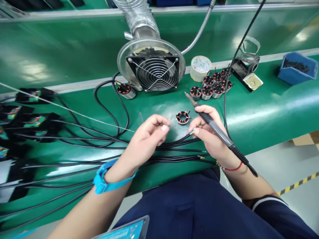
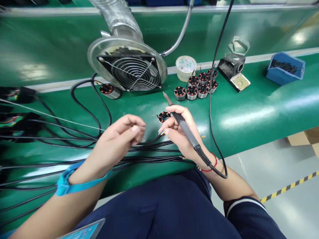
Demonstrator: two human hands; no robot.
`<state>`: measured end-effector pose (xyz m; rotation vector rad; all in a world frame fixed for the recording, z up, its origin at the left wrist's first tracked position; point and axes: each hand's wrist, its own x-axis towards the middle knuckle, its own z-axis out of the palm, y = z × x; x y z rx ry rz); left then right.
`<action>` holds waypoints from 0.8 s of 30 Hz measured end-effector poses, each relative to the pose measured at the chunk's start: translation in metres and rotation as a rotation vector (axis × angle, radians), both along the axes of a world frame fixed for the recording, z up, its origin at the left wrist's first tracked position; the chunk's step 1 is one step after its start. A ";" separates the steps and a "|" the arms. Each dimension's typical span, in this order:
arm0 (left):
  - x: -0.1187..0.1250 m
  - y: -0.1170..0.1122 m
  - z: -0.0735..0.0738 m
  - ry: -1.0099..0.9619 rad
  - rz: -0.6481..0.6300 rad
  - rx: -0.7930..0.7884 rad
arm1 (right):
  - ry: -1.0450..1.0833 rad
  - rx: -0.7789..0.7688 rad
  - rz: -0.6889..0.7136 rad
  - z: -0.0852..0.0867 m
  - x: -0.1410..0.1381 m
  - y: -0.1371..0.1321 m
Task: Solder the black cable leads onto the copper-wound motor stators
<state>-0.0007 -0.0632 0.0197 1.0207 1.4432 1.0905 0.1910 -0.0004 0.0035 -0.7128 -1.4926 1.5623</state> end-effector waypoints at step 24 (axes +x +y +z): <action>-0.001 0.009 0.030 -0.086 -0.371 -0.086 | -0.062 0.601 -0.117 0.006 -0.017 -0.014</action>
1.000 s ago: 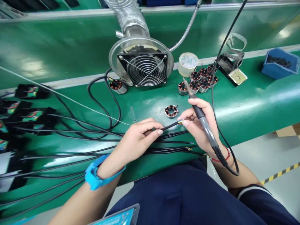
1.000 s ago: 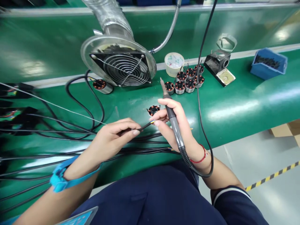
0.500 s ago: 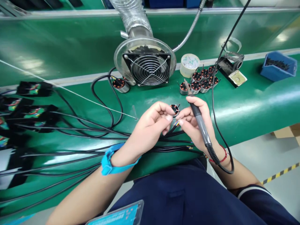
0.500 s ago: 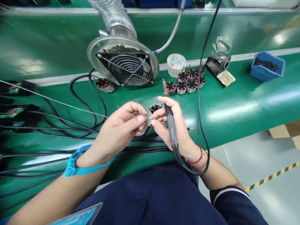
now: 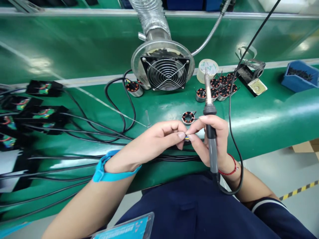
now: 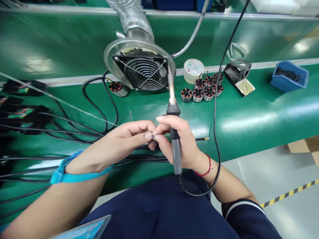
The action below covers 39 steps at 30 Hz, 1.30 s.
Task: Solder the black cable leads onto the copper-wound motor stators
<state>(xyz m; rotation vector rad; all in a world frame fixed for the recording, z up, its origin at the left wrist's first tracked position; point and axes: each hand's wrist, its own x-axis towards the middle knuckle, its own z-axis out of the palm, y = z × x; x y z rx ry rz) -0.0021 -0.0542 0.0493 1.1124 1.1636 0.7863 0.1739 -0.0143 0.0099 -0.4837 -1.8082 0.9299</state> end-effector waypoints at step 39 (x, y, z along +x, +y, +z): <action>-0.017 0.041 -0.066 0.323 0.369 0.338 | -0.167 0.080 -0.216 -0.035 0.020 -0.004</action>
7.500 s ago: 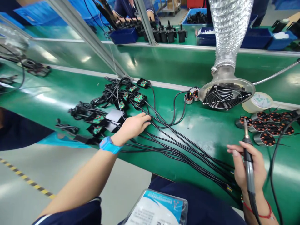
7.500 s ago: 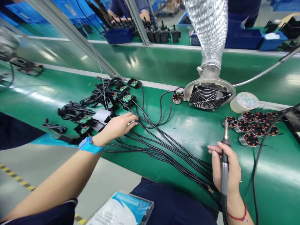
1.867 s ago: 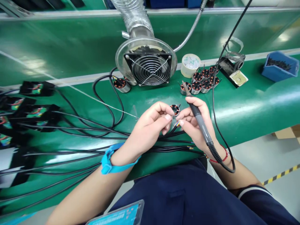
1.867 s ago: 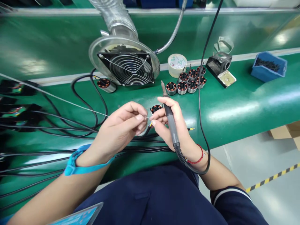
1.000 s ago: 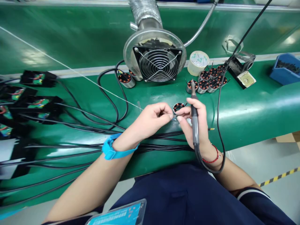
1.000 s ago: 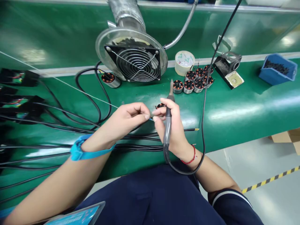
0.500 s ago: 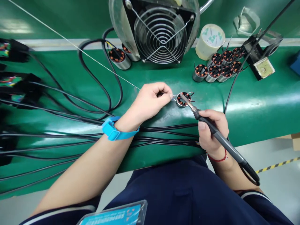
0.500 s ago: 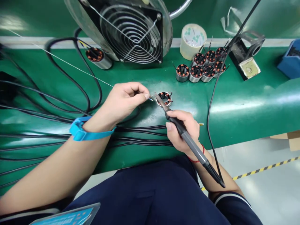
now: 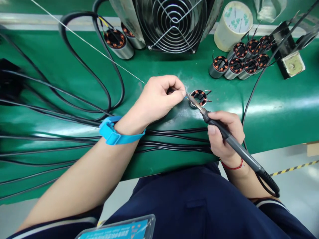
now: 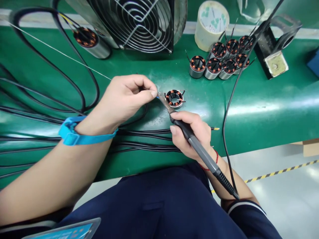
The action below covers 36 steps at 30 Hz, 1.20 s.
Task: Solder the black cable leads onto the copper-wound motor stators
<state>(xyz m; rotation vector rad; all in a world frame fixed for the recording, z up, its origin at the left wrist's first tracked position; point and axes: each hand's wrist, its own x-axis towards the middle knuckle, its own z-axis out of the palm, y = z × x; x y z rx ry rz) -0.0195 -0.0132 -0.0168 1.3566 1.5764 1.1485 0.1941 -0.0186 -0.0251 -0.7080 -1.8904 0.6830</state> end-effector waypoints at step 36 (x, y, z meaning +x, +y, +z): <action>-0.002 0.004 -0.008 -0.023 0.013 0.048 | -0.029 -0.151 0.086 0.028 -0.002 0.032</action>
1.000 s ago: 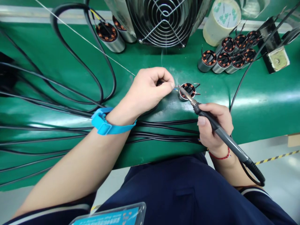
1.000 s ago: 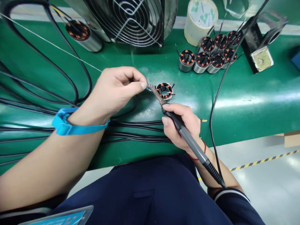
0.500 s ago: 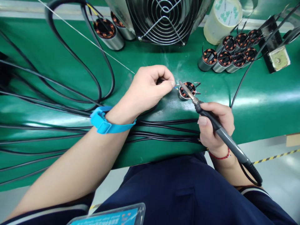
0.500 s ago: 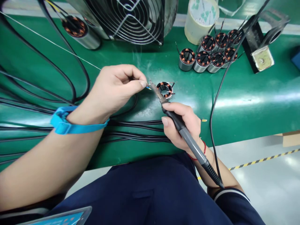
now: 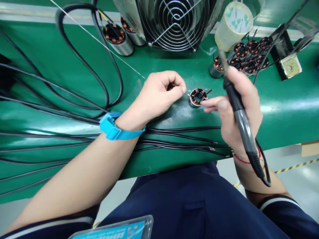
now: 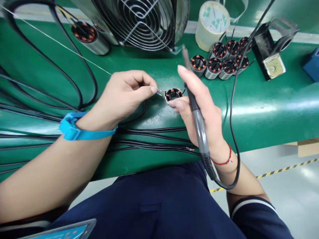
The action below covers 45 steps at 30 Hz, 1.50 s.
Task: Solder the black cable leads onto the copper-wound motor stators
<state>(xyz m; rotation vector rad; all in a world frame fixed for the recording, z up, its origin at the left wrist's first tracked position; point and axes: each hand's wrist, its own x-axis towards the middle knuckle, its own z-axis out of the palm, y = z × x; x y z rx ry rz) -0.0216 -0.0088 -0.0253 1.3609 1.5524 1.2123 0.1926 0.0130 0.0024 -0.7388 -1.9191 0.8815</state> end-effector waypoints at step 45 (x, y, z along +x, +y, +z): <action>0.003 -0.017 -0.001 0.045 0.095 0.078 | -0.107 0.297 -0.062 -0.039 -0.043 0.011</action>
